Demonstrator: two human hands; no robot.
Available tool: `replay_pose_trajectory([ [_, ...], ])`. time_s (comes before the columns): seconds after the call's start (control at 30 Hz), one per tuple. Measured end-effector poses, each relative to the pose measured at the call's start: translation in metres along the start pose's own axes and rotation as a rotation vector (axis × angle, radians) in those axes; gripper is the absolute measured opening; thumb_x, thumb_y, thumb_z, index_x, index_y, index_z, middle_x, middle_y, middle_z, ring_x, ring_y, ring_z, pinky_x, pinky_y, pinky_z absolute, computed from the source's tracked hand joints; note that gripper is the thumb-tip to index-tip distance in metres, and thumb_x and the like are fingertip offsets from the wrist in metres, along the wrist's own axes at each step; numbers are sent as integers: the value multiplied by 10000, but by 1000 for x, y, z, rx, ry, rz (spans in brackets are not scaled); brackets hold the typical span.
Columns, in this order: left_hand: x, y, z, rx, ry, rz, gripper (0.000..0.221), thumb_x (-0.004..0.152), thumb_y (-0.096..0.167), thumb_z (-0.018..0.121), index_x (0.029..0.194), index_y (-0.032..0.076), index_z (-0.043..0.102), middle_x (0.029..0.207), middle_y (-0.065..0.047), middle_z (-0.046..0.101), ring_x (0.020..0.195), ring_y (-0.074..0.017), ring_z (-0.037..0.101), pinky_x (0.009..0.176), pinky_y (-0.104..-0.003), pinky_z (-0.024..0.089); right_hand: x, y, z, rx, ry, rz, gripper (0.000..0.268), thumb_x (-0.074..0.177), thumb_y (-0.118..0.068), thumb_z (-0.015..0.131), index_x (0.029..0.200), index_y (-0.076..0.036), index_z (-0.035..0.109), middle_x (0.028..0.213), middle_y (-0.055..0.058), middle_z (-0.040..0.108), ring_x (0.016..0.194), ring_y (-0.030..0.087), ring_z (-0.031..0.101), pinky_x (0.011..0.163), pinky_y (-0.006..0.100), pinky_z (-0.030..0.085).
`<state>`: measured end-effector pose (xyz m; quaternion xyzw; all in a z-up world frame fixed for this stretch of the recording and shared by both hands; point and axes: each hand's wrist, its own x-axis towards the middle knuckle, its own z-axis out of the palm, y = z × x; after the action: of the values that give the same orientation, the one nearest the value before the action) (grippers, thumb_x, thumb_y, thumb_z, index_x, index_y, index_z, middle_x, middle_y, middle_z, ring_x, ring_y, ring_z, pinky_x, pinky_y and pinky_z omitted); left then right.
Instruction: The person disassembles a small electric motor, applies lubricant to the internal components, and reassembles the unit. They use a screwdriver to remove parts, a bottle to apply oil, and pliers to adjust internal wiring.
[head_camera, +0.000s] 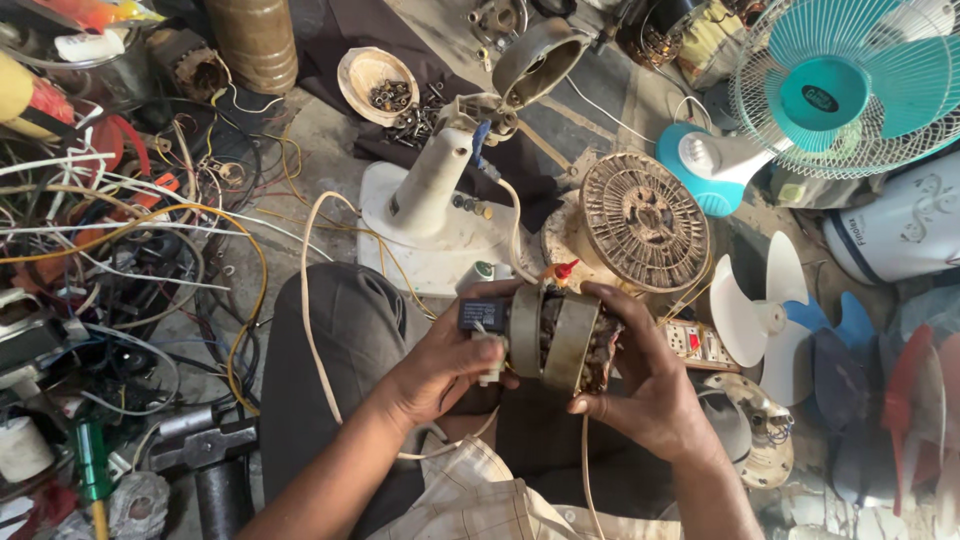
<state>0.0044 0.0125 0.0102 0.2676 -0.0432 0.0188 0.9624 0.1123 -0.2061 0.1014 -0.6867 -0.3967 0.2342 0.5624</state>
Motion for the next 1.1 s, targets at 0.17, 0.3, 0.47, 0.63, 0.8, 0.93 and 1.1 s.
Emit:
replay_pose_trajectory([
  [0.17, 4, -4, -6, 420, 49, 155, 878, 742, 252, 937, 1473, 38, 499, 1339, -66, 638, 1264, -168, 611, 1091, -314, 508, 0, 13, 0, -94, -49, -82, 968, 675, 27, 897, 1512, -130, 438, 1646, 174, 346, 1513, 318, 399, 1170, 453, 473],
  [0.3, 7, -3, -14, 469, 12, 142, 900, 707, 249, 948, 1455, 56, 486, 1323, -37, 624, 1249, -156, 589, 1085, -309, 494, 2, 13, 0, -260, -78, -173, 939, 666, 2, 903, 1481, -151, 463, 1658, 201, 313, 1518, 346, 392, 1155, 453, 484],
  [0.47, 3, -1, -20, 419, 8, 130, 896, 721, 230, 938, 1468, 44, 479, 1348, -31, 615, 1277, -147, 578, 1103, -314, 479, 10, 1, -1, -525, -93, -216, 932, 615, -43, 931, 1435, -154, 500, 1575, 205, 455, 1467, 348, 488, 1133, 425, 503],
  [0.63, -2, -4, -21, 250, 6, 79, 880, 745, 205, 944, 1463, 27, 466, 1326, -60, 625, 1254, -166, 589, 1091, -342, 476, 16, -8, -3, -541, -163, -157, 892, 608, -35, 921, 1391, -123, 503, 1501, 174, 536, 1426, 340, 529, 1102, 412, 504],
  [0.8, -3, -5, -22, 301, 24, 106, 859, 756, 191, 930, 1463, 29, 470, 1348, -60, 627, 1278, -160, 588, 1111, -336, 472, 22, -17, 2, -539, -142, -91, 965, 591, -8, 897, 1452, -93, 468, 1514, 177, 484, 1428, 353, 500, 1113, 430, 478],
  [0.93, -6, -5, -26, 349, 38, 108, 840, 771, 166, 922, 1468, 34, 473, 1342, -64, 639, 1268, -151, 589, 1100, -323, 476, 23, -22, 9, -407, -195, -9, 1031, 597, -123, 965, 1490, -65, 451, 1584, 204, 363, 1480, 388, 389, 1133, 453, 457],
  [1.1, -5, -10, -30, 429, 16, 145, 805, 792, 147, 918, 1459, 36, 481, 1357, -57, 633, 1276, -143, 593, 1104, -315, 483, 20, -8, 26, -404, -67, -45, 1037, 651, -407, 924, 1486, -54, 422, 1465, 171, 488, 1403, 347, 489, 1155, 446, 417],
])
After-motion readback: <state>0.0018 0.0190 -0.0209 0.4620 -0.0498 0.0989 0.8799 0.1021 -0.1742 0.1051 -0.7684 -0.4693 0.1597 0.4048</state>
